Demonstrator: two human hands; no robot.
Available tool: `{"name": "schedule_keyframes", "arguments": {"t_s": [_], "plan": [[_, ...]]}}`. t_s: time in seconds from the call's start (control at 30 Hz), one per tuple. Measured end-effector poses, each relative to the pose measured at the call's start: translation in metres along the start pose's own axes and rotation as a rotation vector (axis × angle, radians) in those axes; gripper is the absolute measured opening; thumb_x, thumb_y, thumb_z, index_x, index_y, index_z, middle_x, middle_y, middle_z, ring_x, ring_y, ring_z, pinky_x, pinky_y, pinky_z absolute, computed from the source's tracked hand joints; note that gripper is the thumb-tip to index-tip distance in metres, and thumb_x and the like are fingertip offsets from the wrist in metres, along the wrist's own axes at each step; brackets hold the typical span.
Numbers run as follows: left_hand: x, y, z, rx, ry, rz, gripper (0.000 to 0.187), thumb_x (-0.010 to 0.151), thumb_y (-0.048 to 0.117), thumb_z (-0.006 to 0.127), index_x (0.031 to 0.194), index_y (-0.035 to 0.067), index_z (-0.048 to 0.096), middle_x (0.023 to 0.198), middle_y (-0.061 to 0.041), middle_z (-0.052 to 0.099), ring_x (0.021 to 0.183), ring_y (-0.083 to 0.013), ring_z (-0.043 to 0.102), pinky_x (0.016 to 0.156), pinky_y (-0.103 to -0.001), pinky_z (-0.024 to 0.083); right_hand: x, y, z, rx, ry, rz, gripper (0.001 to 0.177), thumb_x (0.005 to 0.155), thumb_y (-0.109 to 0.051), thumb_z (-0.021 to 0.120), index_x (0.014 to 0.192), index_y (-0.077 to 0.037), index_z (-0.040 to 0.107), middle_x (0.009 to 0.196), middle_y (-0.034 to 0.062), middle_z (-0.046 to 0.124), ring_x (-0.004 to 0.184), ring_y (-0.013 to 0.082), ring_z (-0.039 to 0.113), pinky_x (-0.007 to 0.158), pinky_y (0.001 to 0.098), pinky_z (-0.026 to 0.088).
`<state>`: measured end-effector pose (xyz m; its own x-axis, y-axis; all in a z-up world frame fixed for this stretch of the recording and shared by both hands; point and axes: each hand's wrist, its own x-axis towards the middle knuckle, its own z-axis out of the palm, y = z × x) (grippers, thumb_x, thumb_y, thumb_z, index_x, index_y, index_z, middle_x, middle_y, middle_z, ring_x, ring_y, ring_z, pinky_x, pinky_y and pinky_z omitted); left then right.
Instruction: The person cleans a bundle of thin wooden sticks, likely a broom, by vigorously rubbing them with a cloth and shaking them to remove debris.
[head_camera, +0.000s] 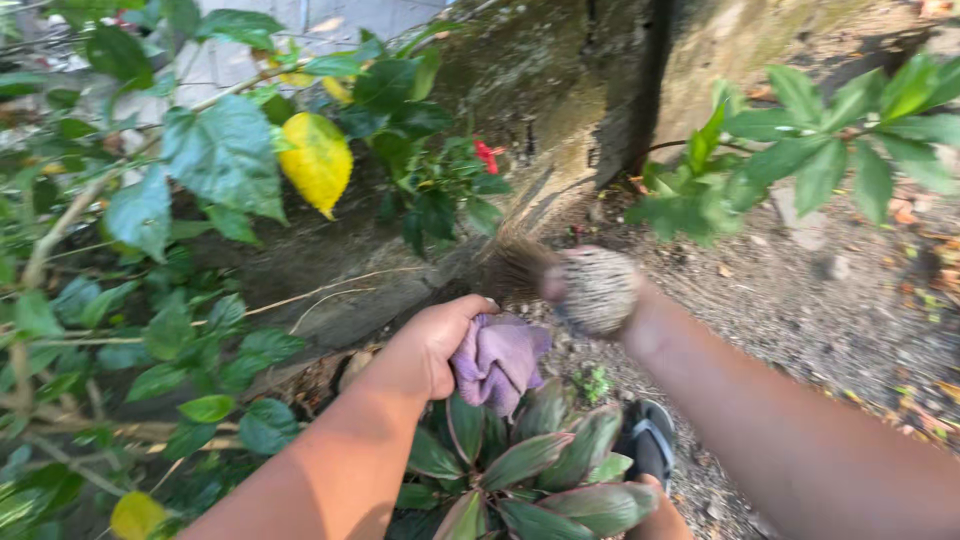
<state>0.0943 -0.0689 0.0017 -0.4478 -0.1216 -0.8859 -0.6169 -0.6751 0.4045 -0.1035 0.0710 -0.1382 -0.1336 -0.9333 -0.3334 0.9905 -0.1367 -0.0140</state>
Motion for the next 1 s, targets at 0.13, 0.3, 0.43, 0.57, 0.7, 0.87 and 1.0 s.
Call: {"name": "schedule_keyframes", "arguments": {"t_s": [0.13, 0.3, 0.43, 0.57, 0.7, 0.87, 1.0], "plan": [[0.002, -0.013, -0.018, -0.064, 0.101, -0.016, 0.026, 0.095, 0.034, 0.065, 0.092, 0.009, 0.073, 0.086, -0.009, 0.075, 0.076, -0.0253, 0.069, 0.077, -0.044, 0.057, -0.045, -0.072, -0.043, -0.092, 0.361, -0.228, 0.023, 0.101, -0.019, 0.057, 0.114, 0.001, 0.058, 0.097, 0.0146, 0.065, 0.083, 0.0293, 0.066, 0.072, 0.0425, 0.06], [-0.008, -0.028, -0.018, -0.088, 0.114, -0.036, 0.027, 0.093, 0.037, 0.064, 0.092, 0.011, 0.072, 0.085, -0.009, 0.075, 0.074, -0.0234, 0.068, 0.075, -0.044, 0.054, -0.054, 0.014, 0.012, -0.441, 0.797, -0.318, 0.055, 0.091, -0.04, 0.059, 0.135, -0.008, 0.06, 0.132, 0.0188, 0.067, 0.122, 0.0386, 0.062, 0.099, 0.0562, 0.051], [-0.005, -0.035, -0.025, -0.048, 0.153, -0.076, 0.033, 0.092, 0.039, 0.057, 0.091, 0.011, 0.074, 0.081, -0.01, 0.073, 0.068, -0.0235, 0.066, 0.07, -0.043, 0.055, -0.056, 0.134, 0.065, -0.201, 0.674, -0.003, 0.046, 0.086, -0.028, 0.067, 0.122, -0.001, 0.06, 0.107, 0.0229, 0.072, 0.088, 0.0352, 0.072, 0.078, 0.0481, 0.062], [0.006, -0.044, -0.045, 0.024, 0.228, 0.096, 0.028, 0.093, 0.036, 0.066, 0.083, 0.009, 0.065, 0.07, -0.011, 0.061, 0.056, -0.0277, 0.054, 0.053, -0.046, 0.045, -0.031, 0.152, 0.04, -0.195, 0.261, 0.405, 0.039, 0.081, -0.035, 0.067, 0.092, 0.002, 0.064, 0.074, 0.0186, 0.071, 0.058, 0.0316, 0.07, 0.055, 0.0421, 0.062], [-0.002, -0.05, -0.043, 0.071, 0.372, 0.143, 0.016, 0.091, 0.023, 0.065, 0.088, 0.007, 0.07, 0.077, -0.007, 0.069, 0.065, -0.0223, 0.063, 0.06, -0.043, 0.052, -0.003, 0.071, -0.021, -0.332, 0.421, 0.297, 0.031, 0.091, -0.026, 0.067, 0.097, 0.004, 0.064, 0.08, 0.0189, 0.069, 0.061, 0.03, 0.067, 0.057, 0.0413, 0.06], [-0.009, -0.048, -0.019, 0.038, 0.224, 0.052, 0.024, 0.094, 0.031, 0.066, 0.092, 0.008, 0.072, 0.081, -0.008, 0.071, 0.066, -0.022, 0.063, 0.062, -0.042, 0.051, -0.048, 0.03, -0.003, -0.331, 0.594, -0.204, 0.028, 0.089, -0.036, 0.059, 0.101, -0.013, 0.067, 0.091, 0.0097, 0.07, 0.069, 0.0274, 0.07, 0.066, 0.0498, 0.059], [-0.008, -0.028, 0.017, -0.025, -0.027, -0.016, 0.042, 0.095, 0.045, 0.059, 0.1, 0.007, 0.075, 0.093, -0.011, 0.078, 0.077, -0.0254, 0.072, 0.075, -0.044, 0.06, -0.029, 0.078, 0.04, -0.071, 0.526, -0.105, 0.032, 0.091, -0.035, 0.062, 0.095, -0.005, 0.069, 0.084, 0.015, 0.073, 0.069, 0.0339, 0.07, 0.072, 0.0514, 0.06]]}}
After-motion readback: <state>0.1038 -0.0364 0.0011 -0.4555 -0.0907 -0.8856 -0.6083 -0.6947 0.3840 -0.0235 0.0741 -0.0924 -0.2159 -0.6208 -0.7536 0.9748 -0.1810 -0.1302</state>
